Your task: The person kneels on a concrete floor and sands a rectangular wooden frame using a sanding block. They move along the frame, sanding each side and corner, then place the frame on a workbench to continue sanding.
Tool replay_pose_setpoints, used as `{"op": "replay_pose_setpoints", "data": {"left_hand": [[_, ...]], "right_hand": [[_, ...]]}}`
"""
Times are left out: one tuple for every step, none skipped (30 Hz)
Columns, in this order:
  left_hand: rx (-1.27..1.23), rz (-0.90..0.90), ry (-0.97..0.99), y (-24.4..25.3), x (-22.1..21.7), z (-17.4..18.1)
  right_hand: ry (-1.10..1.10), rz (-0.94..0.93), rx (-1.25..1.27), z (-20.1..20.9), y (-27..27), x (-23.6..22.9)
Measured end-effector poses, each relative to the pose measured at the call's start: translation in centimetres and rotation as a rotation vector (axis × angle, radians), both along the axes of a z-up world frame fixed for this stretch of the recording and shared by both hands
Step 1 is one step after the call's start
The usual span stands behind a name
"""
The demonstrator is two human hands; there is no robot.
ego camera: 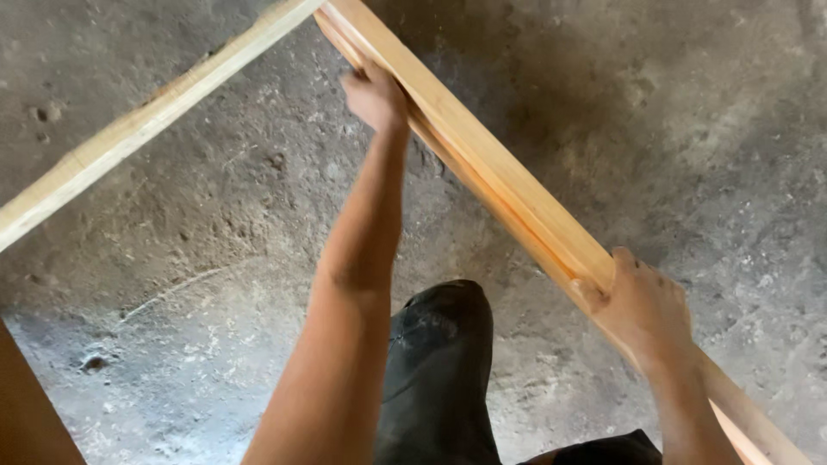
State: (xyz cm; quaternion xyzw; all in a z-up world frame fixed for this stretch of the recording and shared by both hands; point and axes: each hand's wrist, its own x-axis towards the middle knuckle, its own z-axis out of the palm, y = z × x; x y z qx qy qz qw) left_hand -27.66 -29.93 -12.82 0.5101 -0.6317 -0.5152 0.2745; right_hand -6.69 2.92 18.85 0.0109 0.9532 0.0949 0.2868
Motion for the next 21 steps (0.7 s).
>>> {"op": "replay_pose_setpoints", "data": {"left_hand": [[0.000, 0.007, -0.032, -2.7, -1.6, -0.7], [-0.027, 0.013, -0.067, -5.3, -2.4, -1.1], [-0.049, 0.017, -0.083, -7.0, -4.0, -1.0], [-0.022, 0.040, -0.007, -7.8, -4.9, -1.1], [0.004, 0.060, 0.068, -7.9, -5.2, -0.6], [0.089, 0.028, 0.094, -7.3, -5.0, -0.1], [0.162, 0.010, 0.111, -6.7, -3.8, 0.1], [0.235, -0.007, 0.129, -4.8, -2.1, 0.2], [0.054, -0.024, 0.121, -2.7, -0.5, -0.1], [-0.128, -0.039, 0.112, -1.7, 0.4, -0.3], [-0.048, -0.066, 0.124, -0.9, 0.5, -0.7], [0.033, -0.095, 0.135, -0.8, 0.1, -1.1], [0.129, -0.117, 0.124, -0.7, 0.3, -1.9], [0.070, -0.081, 0.090, -1.3, 0.1, -2.6], [0.002, -0.050, 0.073, -3.1, -1.7, -2.7], [0.038, -0.029, 0.021, -4.6, -3.2, -2.4], [0.066, -0.005, -0.035, -6.0, -4.3, -1.6], [0.095, 0.020, -0.092, -6.6, -4.9, -0.8], [0.041, -0.007, -0.061, -6.4, -4.0, -0.3], [-0.013, -0.033, -0.031, -4.8, -2.2, 0.5], [-0.068, -0.060, 0.008, -2.7, -0.4, 1.8]], "right_hand": [[-0.007, 0.001, 0.014, -0.1, 0.0, 0.2], [-0.015, 0.002, 0.027, -0.2, 0.1, 0.5], [-0.003, 0.001, 0.046, -0.3, 0.3, 0.3], [-0.036, -0.016, 0.061, -0.3, 0.3, 0.2], [-0.068, -0.036, 0.074, -0.4, 0.2, 0.1], [-0.101, -0.057, 0.086, -0.5, -0.1, -0.1], [-0.103, -0.067, 0.084, -0.5, -0.4, -0.1], [-0.104, -0.077, 0.082, -0.2, -0.5, 0.0], [-0.099, -0.087, 0.075, -0.1, -0.7, -0.1], [-0.078, -0.055, 0.069, 0.0, -0.8, -0.2], [-0.052, -0.036, 0.058, 0.0, -0.9, -0.1], [-0.025, -0.018, 0.048, 0.0, -0.9, 0.0], [-0.026, -0.007, 0.059, 0.3, -0.6, 0.2], [-0.026, 0.004, 0.069, 0.6, -0.4, 0.5], [-0.009, 0.013, 0.072, 0.4, -0.6, 0.3], [-0.026, -0.012, 0.087, 0.2, -0.7, 0.2], [-0.046, -0.033, 0.095, -0.1, -0.7, -0.1], [-0.067, -0.054, 0.103, -0.4, -0.7, -0.3], [-0.072, -0.051, 0.104, -0.6, -0.6, 0.0], [-0.077, -0.047, 0.106, -0.8, -0.4, 0.4], [-0.074, -0.043, 0.106, -0.8, 0.0, 0.5]]}}
